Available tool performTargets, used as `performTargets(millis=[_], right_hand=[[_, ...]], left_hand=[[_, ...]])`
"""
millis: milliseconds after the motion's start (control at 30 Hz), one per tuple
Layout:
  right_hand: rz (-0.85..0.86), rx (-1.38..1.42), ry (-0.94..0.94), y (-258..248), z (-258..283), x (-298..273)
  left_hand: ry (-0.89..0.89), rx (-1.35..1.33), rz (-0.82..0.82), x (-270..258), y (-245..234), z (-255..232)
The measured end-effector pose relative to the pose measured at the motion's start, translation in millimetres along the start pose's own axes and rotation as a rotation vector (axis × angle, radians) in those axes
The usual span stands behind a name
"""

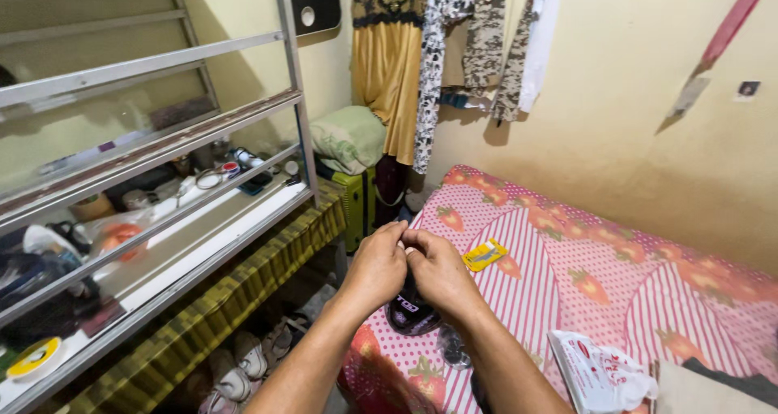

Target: The person wipes the top of a glass cabinet with a cloth, then picks up and places several items on the cabinet top, including a paper package, a Philips box, a bottle, a small box, a black t-shirt, a plastic basket, and a plastic bag. The person also handles a helmet and other items on the bed.

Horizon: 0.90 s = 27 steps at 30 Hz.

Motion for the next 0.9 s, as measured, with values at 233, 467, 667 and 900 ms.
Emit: performTargets(millis=[233,467,667,900], right_hand=[[0.001,0.098,0.058,6,-14,3],[-0.010,0.192,0.147,23,-24,6],[-0.016,0.208,0.178,31,-28,10],[-0.045,0.202,0.219,37,-29,10]], left_hand=[[0.005,-0.040,0.077,4,5,11],[0.026,-0.072,0.094,3,-4,25],[-0.058,-0.085,0.177,3,-5,35],[-0.059,-0.115,0.153,4,-18,32]])
Point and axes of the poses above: each hand's wrist, its own x-axis towards the middle knuckle, its own y-axis out of the palm, z = x × y, the point moved 9 cm from there along x, towards the middle knuckle, and after that the axes turned 6 degrees about y, right-handed, at the moved point
